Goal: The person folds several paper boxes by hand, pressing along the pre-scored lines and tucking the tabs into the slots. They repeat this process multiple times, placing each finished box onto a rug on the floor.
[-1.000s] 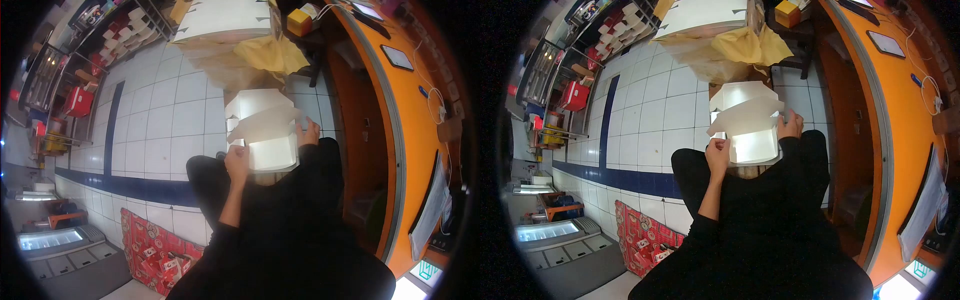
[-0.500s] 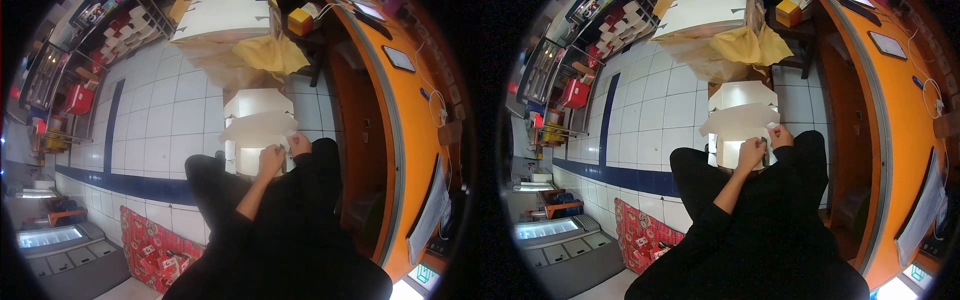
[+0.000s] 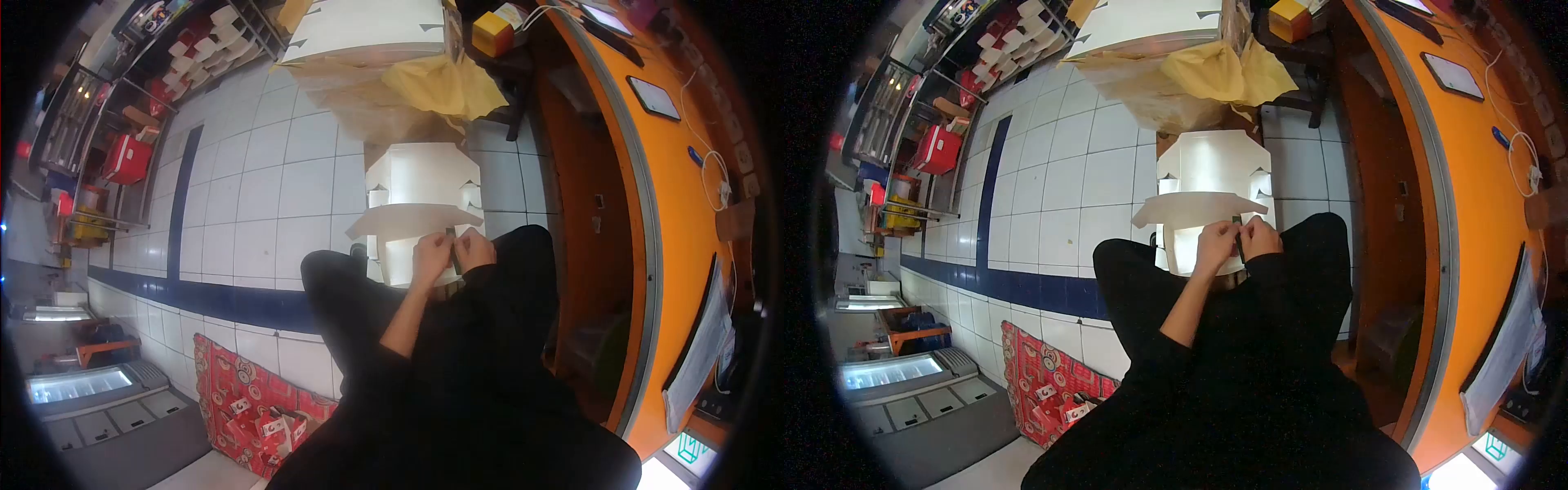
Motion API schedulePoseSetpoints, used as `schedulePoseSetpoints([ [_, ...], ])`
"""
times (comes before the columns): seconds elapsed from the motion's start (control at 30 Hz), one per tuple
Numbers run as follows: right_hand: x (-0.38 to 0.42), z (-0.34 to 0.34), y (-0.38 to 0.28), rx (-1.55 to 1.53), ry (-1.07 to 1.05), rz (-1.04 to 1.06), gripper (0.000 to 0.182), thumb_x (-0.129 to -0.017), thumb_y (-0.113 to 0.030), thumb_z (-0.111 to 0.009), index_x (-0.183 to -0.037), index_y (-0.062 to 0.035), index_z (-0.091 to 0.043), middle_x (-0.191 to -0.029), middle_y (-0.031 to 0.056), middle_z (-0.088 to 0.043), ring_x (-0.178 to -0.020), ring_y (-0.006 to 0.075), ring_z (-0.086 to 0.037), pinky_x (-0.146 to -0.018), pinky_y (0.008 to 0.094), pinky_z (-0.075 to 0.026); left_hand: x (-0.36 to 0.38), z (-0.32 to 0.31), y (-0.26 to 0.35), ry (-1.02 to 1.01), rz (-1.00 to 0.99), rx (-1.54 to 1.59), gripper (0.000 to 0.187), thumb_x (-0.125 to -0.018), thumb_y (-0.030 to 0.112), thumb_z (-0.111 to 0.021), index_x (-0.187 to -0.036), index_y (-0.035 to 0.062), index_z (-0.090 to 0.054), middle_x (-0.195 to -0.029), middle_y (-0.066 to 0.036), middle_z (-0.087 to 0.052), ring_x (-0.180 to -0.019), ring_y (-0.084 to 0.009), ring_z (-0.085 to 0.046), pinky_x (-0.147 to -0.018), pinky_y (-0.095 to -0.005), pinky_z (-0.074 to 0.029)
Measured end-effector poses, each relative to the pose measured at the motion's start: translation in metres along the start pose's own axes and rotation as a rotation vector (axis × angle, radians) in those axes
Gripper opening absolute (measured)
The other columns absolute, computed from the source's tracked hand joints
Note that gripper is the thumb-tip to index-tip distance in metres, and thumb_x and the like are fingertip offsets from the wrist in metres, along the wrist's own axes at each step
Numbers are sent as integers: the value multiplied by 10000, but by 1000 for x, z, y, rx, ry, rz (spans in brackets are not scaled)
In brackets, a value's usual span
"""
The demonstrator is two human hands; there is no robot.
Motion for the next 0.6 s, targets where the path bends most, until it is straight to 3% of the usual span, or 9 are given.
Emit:
schedulePoseSetpoints([
  [0.03,1,0,1,-60,12,35,261,-880,-292,-717,-881,-43,-638,-832,150,-701,-773,320,-690,-679,439,-521,4,4,3,-11,-8,-17,281,-929,274,-671,-937,0,-731,-784,-135,-708,-663,-224,-692,-616,-338,-548],
  [0.1,1,3,7,-120,23,65,259,-892,-296,-713,-901,-45,-650,-832,151,-695,-748,318,-684,-661,432,-518,29,44,38,303,-339,-363,288,-909,310,-702,-975,30,-717,-894,-151,-706,-817,-299,-695,-739,-391,-543],
  [0.17,5,14,24,-251,96,-78,271,-896,-310,-714,-926,-45,-665,-835,123,-691,-736,285,-669,-664,407,-516,65,92,65,498,-355,-528,396,-848,348,-758,-1047,41,-606,-1007,-138,-646,-923,-348,-647,-805,-463,-512],
  [0.3,8,29,60,-279,229,-264,291,-899,-310,-718,-976,-35,-662,-849,114,-692,-768,242,-674,-713,362,-532,66,147,24,473,-44,-764,394,-851,323,-737,-1070,25,-599,-1052,-177,-646,-934,-422,-653,-795,-503,-527],
  [0.4,4,24,65,-296,206,-272,263,-907,-275,-707,-997,-34,-655,-857,113,-694,-788,239,-680,-742,356,-537,45,170,-7,346,28,-733,312,-885,283,-678,-1034,10,-653,-952,-208,-690,-885,-426,-672,-776,-494,-536],
  [0.43,6,23,69,-272,182,-300,252,-907,-264,-706,-999,-35,-654,-856,109,-694,-789,240,-679,-745,360,-537,55,191,8,458,-124,-665,275,-911,263,-631,-1002,10,-691,-884,-226,-700,-833,-422,-676,-763,-478,-537],
  [0.53,6,25,66,-245,164,-297,252,-888,-253,-723,-996,-35,-655,-852,101,-693,-788,254,-677,-745,375,-538,115,306,6,758,73,-580,217,-911,199,-646,-994,0,-675,-896,-162,-703,-790,-277,-693,-729,-422,-534],
  [0.57,2,20,69,-250,156,-297,252,-888,-253,-723,-996,-35,-655,-852,101,-693,-788,254,-677,-745,375,-538,136,374,-37,885,-158,-638,218,-917,177,-652,-1039,-3,-653,-919,-149,-696,-762,-261,-672,-739,-378,-554],
  [0.6,-2,13,77,-228,157,-287,266,-876,-255,-733,-1018,-45,-653,-882,104,-686,-816,258,-671,-760,376,-535,180,432,-88,984,-24,-27,235,-927,154,-647,-1085,-18,-624,-969,-141,-684,-815,-294,-673,-793,-379,-573],
])
Point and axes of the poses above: each hand's wrist, its own x-axis away from the middle knuckle, its own z-axis out of the back of the hand, y = z × x, the point moved 10 cm from there along -x, towards the middle knuckle
